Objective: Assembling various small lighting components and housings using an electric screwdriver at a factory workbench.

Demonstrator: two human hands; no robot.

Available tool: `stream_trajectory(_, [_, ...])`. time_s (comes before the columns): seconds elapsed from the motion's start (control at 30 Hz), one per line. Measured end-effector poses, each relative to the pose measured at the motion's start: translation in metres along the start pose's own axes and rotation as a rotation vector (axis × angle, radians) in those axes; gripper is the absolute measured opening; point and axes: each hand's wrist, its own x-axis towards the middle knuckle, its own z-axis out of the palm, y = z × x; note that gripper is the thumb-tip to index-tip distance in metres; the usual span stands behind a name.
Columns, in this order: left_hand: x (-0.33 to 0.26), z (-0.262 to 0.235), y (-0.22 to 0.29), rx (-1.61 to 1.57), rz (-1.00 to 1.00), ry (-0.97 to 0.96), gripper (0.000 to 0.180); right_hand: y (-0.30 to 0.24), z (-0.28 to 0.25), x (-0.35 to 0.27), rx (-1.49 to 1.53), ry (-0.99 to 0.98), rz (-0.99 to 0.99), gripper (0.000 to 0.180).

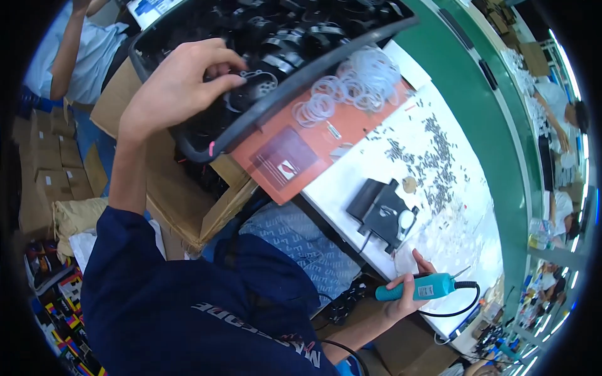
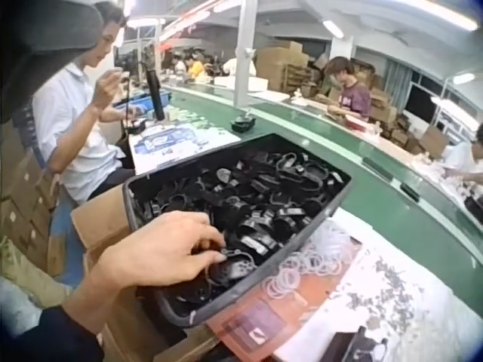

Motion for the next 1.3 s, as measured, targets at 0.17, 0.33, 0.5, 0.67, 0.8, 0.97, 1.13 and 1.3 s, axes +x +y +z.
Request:
stream_trajectory(0.17, [0.005,-0.005,0.001,-0.085,-0.164,-0.1,0.022,0.004,-0.002,0.0,0.09,-0.009,0.043,0.046])
stream_trajectory(0.33, [0.011,-0.005,0.023,-0.086,-0.295,-0.194,0.019,-0.003,-0.004,0.0,0.107,-0.033,0.103,0.045])
stream_trajectory(0.5, [0.017,-0.006,0.009,-0.403,-0.38,-0.165,0.021,-0.001,-0.01,0.001,0.179,-0.036,0.094,0.043])
stream_trajectory(0.67, [0.014,-0.007,0.018,-0.282,-0.417,-0.207,0.017,0.0,-0.008,0.0,0.189,-0.095,0.083,0.044])
stream_trajectory(0.8, [0.027,-0.006,0.011,-0.242,-0.352,-0.361,0.028,0.005,-0.015,-0.005,0.179,-0.109,0.091,0.045])
stream_trajectory(0.97, [0.032,-0.023,0.018,-0.143,-0.389,-0.512,0.02,0.0,-0.016,-0.006,0.18,-0.118,0.115,0.046])
stream_trajectory(1.13, [0.03,-0.023,0.025,-0.349,-0.553,-0.393,0.021,0.003,-0.016,-0.007,0.201,-0.114,0.083,0.046])
stream_trajectory(1.3, [0.007,-0.027,0.038,-0.375,-0.519,-0.253,0.028,0.002,-0.015,-0.006,0.191,-0.091,0.095,0.045])
